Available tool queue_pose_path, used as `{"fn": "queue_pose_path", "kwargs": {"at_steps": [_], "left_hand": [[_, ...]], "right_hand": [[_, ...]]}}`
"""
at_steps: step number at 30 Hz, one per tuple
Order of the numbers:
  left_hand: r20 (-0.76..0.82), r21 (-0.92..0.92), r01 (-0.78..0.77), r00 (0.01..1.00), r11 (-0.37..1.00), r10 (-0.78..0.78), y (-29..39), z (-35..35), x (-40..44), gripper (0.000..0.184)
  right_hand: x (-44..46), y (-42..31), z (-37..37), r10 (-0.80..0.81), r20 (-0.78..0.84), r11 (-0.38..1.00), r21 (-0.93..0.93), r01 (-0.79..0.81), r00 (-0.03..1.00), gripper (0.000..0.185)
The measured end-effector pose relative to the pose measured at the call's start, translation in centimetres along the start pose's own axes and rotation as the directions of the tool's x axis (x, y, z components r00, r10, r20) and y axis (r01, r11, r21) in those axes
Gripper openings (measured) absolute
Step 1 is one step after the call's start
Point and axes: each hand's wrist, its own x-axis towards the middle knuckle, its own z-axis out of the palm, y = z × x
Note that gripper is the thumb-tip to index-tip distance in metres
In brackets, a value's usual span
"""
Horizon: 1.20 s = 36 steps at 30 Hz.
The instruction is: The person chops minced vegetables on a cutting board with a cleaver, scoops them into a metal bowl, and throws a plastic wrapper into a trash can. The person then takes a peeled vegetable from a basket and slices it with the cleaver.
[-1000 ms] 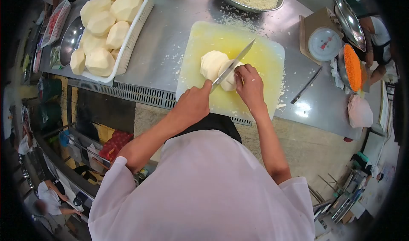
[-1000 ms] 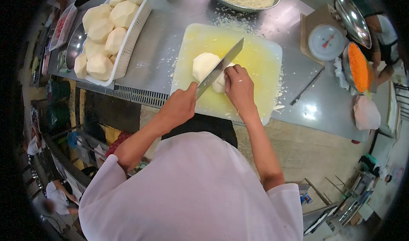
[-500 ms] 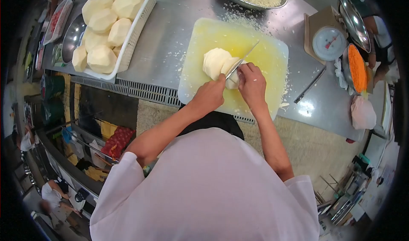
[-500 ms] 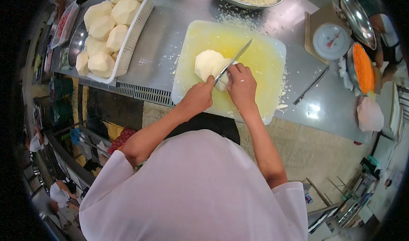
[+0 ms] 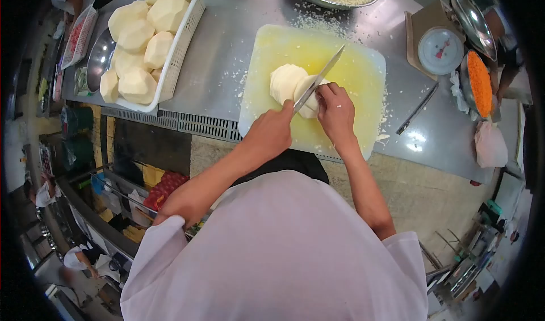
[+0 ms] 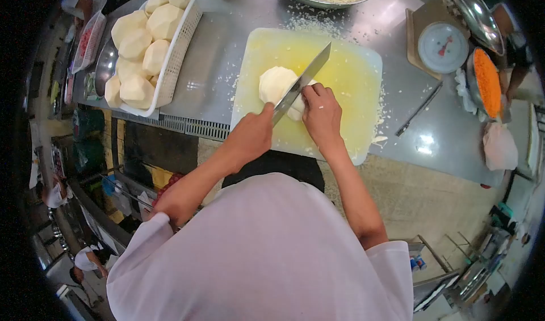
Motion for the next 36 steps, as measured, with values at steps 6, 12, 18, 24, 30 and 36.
{"fn": "queue_pose_path", "kwargs": {"at_steps": [6, 12, 18, 24, 30, 36], "left_hand": [[0.06, -0.018, 0.039, 0.998, 0.999, -0.038, 0.0, -0.2, -2.9, 0.021], [-0.004, -0.031, -0.011, 1.0, 0.999, 0.011, -2.2, 3.8, 3.0, 0.024], [0.105, -0.015, 0.094, 0.99, 0.995, -0.092, 1.3, -1.6, -2.6, 0.029], [-0.108, 0.007, -0.091, 0.99, 0.996, 0.091, -2.9, 6.1, 5.2, 0.028], [0.047, -0.014, -0.001, 0.999, 1.0, 0.002, 1.6, -1.5, -0.5, 0.029], [0.013, -0.022, 0.016, 1.0, 1.0, -0.015, -1.3, 4.9, 2.1, 0.028]], "right_hand": [[0.0, -0.1, 0.1, -0.002, -0.023, 1.0, 0.014, 0.002, 1.0, 0.018], [-0.1, 0.2, -0.1, -0.036, -0.02, 0.999, 0.027, 0.037, 0.999, 0.018], [-0.1, 0.2, 0.1, -0.02, -0.031, 1.0, 0.023, 0.021, 0.999, 0.019], [-0.1, 0.5, 0.1, -0.029, -0.048, 0.998, 0.049, 0.032, 0.998, 0.018], [-0.3, 0.7, 0.3, -0.028, -0.061, 0.998, 0.047, 0.03, 0.998, 0.018], [-0.5, 0.2, 0.0, 0.01, -0.052, 0.998, 0.06, -0.007, 0.999, 0.017]]}}
